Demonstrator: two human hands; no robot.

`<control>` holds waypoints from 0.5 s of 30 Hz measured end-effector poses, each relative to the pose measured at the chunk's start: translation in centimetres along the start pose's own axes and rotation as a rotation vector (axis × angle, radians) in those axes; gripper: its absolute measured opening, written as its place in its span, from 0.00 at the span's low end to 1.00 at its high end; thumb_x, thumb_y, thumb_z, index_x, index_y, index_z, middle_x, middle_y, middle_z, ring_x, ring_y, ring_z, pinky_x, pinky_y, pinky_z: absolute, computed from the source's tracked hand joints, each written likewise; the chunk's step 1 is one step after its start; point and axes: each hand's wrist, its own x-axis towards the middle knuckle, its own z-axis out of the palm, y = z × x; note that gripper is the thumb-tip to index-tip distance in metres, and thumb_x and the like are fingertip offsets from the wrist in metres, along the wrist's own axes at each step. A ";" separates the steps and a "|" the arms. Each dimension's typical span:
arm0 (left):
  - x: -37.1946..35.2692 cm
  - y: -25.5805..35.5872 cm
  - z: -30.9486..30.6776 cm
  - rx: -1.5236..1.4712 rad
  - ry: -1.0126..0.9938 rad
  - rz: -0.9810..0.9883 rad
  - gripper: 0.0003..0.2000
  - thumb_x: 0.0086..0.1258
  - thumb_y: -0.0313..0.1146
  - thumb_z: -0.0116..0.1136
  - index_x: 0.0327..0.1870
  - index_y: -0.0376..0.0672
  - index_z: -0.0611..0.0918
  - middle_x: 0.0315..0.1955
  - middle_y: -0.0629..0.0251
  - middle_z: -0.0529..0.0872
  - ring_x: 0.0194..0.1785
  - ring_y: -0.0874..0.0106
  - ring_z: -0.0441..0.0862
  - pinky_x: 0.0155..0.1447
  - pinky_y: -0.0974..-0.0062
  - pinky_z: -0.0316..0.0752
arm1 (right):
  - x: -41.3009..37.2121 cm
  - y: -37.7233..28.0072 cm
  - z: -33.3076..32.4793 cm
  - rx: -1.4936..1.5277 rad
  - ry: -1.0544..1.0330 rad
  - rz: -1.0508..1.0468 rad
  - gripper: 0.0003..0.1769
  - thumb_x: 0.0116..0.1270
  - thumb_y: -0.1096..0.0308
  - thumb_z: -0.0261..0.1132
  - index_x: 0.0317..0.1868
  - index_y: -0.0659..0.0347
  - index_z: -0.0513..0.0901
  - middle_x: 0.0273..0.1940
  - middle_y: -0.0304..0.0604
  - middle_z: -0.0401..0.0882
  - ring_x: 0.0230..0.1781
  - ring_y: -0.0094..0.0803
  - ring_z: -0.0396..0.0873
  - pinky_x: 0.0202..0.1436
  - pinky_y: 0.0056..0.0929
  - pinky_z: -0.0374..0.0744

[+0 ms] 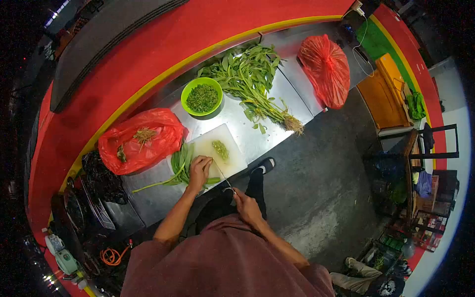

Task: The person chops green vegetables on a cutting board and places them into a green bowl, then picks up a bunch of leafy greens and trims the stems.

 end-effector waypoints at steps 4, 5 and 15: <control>-0.1 0.2 -0.2 -0.017 -0.003 -0.004 0.06 0.68 0.22 0.67 0.44 0.35 0.89 0.37 0.54 0.86 0.43 0.55 0.84 0.50 0.61 0.78 | 1.4 1.5 2.1 0.000 0.123 -0.155 0.22 0.84 0.55 0.56 0.70 0.54 0.80 0.33 0.65 0.84 0.34 0.62 0.87 0.37 0.53 0.80; -0.1 0.3 -0.3 -0.013 0.001 0.012 0.06 0.68 0.22 0.67 0.44 0.34 0.89 0.37 0.54 0.86 0.43 0.55 0.83 0.50 0.61 0.78 | 2.2 1.4 2.5 -0.039 0.110 -0.132 0.22 0.84 0.54 0.55 0.69 0.52 0.81 0.34 0.66 0.84 0.36 0.64 0.86 0.38 0.55 0.80; -0.5 0.3 -0.3 -0.017 -0.005 -0.029 0.09 0.66 0.21 0.66 0.46 0.35 0.89 0.41 0.53 0.88 0.47 0.52 0.85 0.55 0.60 0.79 | 3.8 -1.1 1.1 -0.031 0.023 -0.073 0.22 0.83 0.55 0.55 0.69 0.53 0.80 0.39 0.68 0.85 0.47 0.65 0.85 0.48 0.55 0.81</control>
